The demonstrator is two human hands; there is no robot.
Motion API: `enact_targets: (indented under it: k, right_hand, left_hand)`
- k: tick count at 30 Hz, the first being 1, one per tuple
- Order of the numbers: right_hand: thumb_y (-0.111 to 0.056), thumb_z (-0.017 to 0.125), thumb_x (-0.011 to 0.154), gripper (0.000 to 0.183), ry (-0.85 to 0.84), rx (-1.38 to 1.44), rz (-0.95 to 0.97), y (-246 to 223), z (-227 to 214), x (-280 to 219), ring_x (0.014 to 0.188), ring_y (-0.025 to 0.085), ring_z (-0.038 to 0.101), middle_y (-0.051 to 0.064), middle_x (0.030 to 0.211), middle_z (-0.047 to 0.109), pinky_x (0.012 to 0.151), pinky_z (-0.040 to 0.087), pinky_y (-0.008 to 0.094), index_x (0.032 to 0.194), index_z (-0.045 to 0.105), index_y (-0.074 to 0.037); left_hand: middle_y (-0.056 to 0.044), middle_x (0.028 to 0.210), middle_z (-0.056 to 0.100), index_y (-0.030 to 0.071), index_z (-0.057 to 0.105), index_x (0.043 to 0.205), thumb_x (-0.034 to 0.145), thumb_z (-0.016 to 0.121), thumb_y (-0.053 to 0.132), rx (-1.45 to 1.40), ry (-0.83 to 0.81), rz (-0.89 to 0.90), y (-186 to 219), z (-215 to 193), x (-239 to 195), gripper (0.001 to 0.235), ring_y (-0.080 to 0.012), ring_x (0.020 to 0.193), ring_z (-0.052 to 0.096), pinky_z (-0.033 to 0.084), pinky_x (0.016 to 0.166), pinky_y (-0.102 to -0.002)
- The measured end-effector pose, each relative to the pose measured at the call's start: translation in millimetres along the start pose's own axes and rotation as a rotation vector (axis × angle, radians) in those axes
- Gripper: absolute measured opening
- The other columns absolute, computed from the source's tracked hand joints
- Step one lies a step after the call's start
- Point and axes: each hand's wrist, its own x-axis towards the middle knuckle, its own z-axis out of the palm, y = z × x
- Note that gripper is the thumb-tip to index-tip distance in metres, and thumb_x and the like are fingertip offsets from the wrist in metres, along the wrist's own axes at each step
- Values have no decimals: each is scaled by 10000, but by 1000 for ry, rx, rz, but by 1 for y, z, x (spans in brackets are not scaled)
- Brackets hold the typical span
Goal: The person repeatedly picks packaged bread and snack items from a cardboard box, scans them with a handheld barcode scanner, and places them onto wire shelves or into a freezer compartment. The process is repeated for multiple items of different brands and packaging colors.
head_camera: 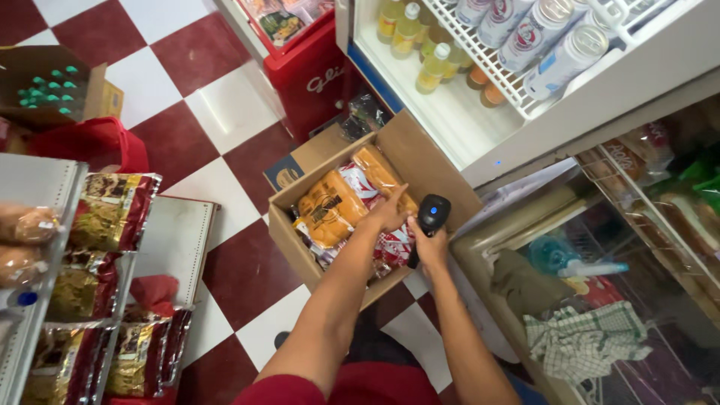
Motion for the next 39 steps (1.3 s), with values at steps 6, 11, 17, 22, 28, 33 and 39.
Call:
enact_targets:
  k: [6, 11, 17, 22, 28, 33, 39]
  right_hand:
    - [-305, 846, 830, 372, -45, -48, 6, 23, -13, 19, 782, 134, 686, 46, 925, 738, 704, 562, 308, 1064, 732, -40]
    - [-293, 836, 836, 372, -80, 43, 41, 36, -18, 22, 794, 133, 682, 40, 937, 730, 712, 568, 311, 1076, 727, -31]
    - [-261, 823, 841, 326, -73, 162, 96, 35, -23, 24, 737, 157, 671, 49, 896, 713, 668, 553, 332, 1050, 712, -37]
    - [-230, 845, 873, 326, -31, 56, 46, 30, -32, 11, 768, 148, 649, 66, 933, 704, 718, 521, 307, 1067, 710, -6]
    - [-189, 796, 898, 385, -96, 164, -45, 24, -42, -7, 949, 131, 691, 61, 1113, 726, 827, 539, 274, 1233, 699, -26]
    - [-233, 688, 934, 430, -178, 408, 130, 9, -45, -32, 927, 241, 733, 79, 1152, 708, 718, 572, 347, 1325, 611, -71]
    - [-303, 640, 989, 432, -297, 618, 192, 4, -55, -61, 902, 247, 709, 144, 1135, 703, 757, 589, 384, 1345, 621, -59]
  left_hand:
    - [-428, 1371, 453, 400, 180, 1621, 957, 640, 534, 13, 70, -123, -3, 27, 13, 818, -524, 1302, 482, 422, 1103, -492]
    - [-306, 1173, 673, 228, 505, 1350, 920, 641, 521, -167, 316, -105, 11, 37, 12, 538, -495, 1129, 634, 496, 979, -532]
    - [-266, 1039, 686, 99, 535, 1155, 827, 749, 262, -238, 626, -17, 9, 42, -8, 424, -455, 1010, 658, 523, 893, -514]
    - [-208, 1064, 650, 86, 519, 1149, 800, 715, 153, -463, 742, 55, -1, 32, -38, 405, -373, 1008, 669, 531, 888, -462]
    - [-72, 866, 497, 101, 520, 1221, 925, 660, 62, -736, 669, 99, -18, 23, -98, 330, -172, 779, 511, 452, 661, -324]
    - [-17, 837, 505, 125, 489, 1237, 927, 614, 42, -966, 411, 83, -24, 22, -148, 345, -110, 688, 503, 409, 577, -263]
    - [0, 1048, 521, 94, 526, 1228, 915, 664, 1, -783, 305, 288, -9, 7, -192, 355, -63, 853, 513, 470, 724, -237]
